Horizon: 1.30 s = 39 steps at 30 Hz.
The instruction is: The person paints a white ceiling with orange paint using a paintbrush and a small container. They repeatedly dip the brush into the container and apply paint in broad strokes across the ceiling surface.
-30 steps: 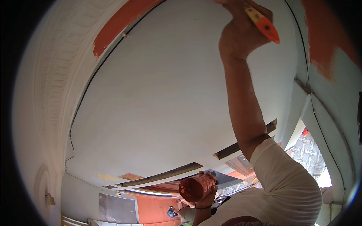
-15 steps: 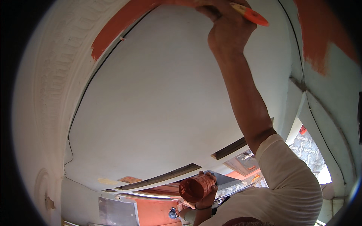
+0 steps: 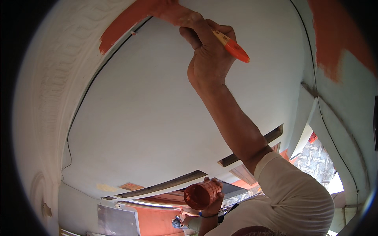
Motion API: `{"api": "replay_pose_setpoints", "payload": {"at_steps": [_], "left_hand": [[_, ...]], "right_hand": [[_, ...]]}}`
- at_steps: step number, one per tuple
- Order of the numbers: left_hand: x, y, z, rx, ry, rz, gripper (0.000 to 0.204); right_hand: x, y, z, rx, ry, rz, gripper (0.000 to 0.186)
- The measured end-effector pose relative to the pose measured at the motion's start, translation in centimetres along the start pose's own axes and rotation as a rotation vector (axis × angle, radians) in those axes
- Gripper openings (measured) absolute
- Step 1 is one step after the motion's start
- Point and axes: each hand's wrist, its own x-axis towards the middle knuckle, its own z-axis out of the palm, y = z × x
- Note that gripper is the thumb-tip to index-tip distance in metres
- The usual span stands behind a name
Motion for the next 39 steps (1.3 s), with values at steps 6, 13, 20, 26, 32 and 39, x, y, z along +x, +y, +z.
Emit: {"api": "replay_pose_setpoints", "payload": {"at_steps": [6,13,20,26,32,39], "left_hand": [[-0.5,1.0,0.0,0.042,-0.001,0.007,0.055],[1.0,0.9,0.4,0.003,-0.018,-0.057,0.058],[1.5,0.5,0.1,0.007,-0.021,-0.082,0.054],[1.6,0.6,0.0,0.027,-0.005,-0.079,0.053],[1.3,0.4,0.2,0.045,-0.021,-0.071,0.054],[1.6,-0.3,-1.2,0.026,-0.027,-0.058,0.056]], "right_hand": [[8.1,-2.5,-3.2,0.051,-0.123,0.043,0.007],[20.1,-7.4,-8.6,0.128,-0.068,-0.067,0.017],[19.2,-7.4,-8.7,0.283,0.072,-0.244,0.015],[9.5,-2.3,-3.7,0.164,0.042,-0.153,0.014],[6.0,-4.3,-5.6,-0.206,-0.052,0.026,0.037],[6.5,-7.5,-10.5,-0.309,-0.158,0.064,0.025]]}}
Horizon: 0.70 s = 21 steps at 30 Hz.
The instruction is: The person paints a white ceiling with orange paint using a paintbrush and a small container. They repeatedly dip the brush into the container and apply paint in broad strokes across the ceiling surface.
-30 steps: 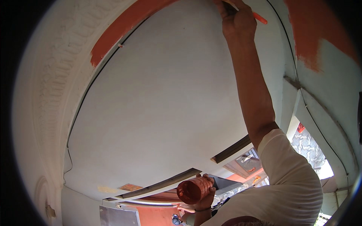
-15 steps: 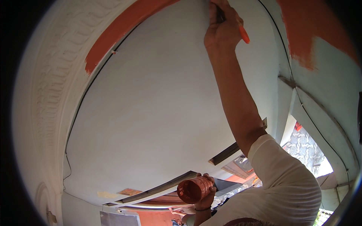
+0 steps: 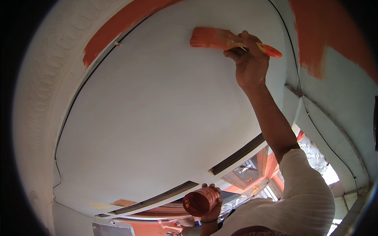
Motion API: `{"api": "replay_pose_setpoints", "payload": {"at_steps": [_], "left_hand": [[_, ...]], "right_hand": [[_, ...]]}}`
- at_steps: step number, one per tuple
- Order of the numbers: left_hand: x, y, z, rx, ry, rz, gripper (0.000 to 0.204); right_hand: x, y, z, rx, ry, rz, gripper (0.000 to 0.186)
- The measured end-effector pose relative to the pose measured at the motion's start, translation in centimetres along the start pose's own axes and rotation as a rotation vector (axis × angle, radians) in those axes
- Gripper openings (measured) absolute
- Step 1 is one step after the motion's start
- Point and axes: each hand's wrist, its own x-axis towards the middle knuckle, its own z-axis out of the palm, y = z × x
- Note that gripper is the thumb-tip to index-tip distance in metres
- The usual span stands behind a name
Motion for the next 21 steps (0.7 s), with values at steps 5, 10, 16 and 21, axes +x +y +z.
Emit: {"api": "replay_pose_setpoints", "payload": {"at_steps": [5,10,16,21], "left_hand": [[0.3,-0.3,-1.1,-0.020,-0.030,-0.008,0.058],[-0.1,-0.8,-2.0,0.006,-0.054,0.032,0.059],[0.1,-0.4,-3.9,-0.094,-0.044,-0.021,0.062],[0.6,-0.2,-5.1,-0.176,-0.022,-0.037,0.063]], "right_hand": [[-1.0,-2.0,-5.4,0.312,0.004,0.113,0.023],[-7.9,-5.7,-13.3,0.124,0.127,0.237,0.013],[-17.7,-8.8,-22.9,-0.029,0.578,0.462,0.017],[-21.8,-11.8,-31.3,0.067,0.753,0.401,0.021]]}}
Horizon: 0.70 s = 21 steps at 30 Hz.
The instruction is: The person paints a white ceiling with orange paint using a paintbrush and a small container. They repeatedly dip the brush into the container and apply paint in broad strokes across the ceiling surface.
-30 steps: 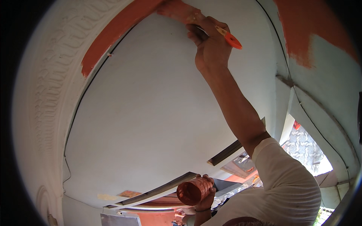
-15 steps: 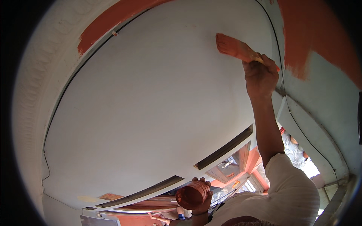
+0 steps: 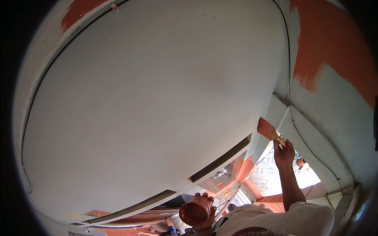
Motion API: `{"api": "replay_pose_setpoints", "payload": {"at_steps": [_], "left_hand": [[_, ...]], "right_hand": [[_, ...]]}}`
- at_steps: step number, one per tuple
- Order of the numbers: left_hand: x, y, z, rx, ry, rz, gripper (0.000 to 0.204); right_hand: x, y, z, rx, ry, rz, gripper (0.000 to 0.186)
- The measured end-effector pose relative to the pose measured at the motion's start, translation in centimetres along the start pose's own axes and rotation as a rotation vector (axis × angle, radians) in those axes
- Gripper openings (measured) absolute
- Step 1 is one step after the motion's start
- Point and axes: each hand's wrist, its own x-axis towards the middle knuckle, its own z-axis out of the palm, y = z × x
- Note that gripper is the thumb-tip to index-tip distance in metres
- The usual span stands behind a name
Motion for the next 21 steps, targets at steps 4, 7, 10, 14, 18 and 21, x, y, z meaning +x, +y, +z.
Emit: {"api": "replay_pose_setpoints", "payload": {"at_steps": [4,7,10,14,18,21], "left_hand": [[0.5,0.1,-1.1,0.042,0.056,0.007,0.067],[0.8,0.4,-1.6,0.021,0.064,-0.009,0.073],[0.8,0.9,-2.9,0.037,0.053,-0.017,0.080],[1.5,0.6,0.0,0.095,0.041,-0.054,0.070],[1.1,1.2,-0.7,0.265,0.059,-0.034,0.068],[1.2,1.4,-1.1,0.363,0.060,-0.034,0.068]], "right_hand": [[-0.3,-1.5,-2.9,0.173,-0.022,0.072,0.025],[-2.9,-0.7,-0.2,0.309,-0.122,0.273,0.026],[-5.8,1.9,4.9,0.138,-0.165,0.247,0.031],[-5.4,1.6,11.2,-0.385,-0.445,0.128,0.035],[-2.8,-0.3,18.3,-1.173,-0.408,-0.301,0.037],[0.4,-1.0,25.1,-1.455,-0.640,-0.936,0.042]]}}
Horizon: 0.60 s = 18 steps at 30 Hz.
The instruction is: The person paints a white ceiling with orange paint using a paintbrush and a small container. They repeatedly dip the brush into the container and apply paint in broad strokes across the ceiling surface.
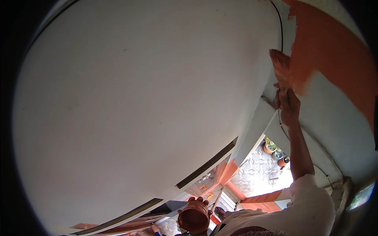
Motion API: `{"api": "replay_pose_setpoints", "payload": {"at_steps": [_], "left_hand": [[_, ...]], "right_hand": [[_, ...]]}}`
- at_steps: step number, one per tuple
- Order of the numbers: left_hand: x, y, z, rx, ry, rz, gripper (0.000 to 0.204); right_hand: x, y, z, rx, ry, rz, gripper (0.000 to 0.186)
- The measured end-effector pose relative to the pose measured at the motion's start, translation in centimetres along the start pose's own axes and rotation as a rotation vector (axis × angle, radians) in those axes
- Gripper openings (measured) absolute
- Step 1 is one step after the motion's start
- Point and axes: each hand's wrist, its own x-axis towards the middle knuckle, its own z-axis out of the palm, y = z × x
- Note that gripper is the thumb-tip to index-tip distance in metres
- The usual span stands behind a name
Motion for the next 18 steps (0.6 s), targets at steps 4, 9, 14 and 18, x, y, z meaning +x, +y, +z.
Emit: {"api": "replay_pose_setpoints", "payload": {"at_steps": [4,9,14,18], "left_hand": [[0.3,0.5,-1.1,0.568,0.029,-0.028,0.074],[1.1,0.6,-0.4,0.885,0.145,-0.134,0.071],[2.1,0.4,0.3,0.036,0.076,-0.120,0.074],[3.0,0.4,0.0,-0.176,-0.041,-0.128,0.080]], "right_hand": [[11.0,-3.3,0.6,-0.358,0.185,-0.255,0.061],[20.3,-2.7,-0.7,-0.548,0.341,-0.402,0.062],[23.4,-0.1,-3.6,-0.616,0.366,-0.363,0.060],[23.5,3.2,-6.7,-0.670,0.355,-0.311,0.050]]}}
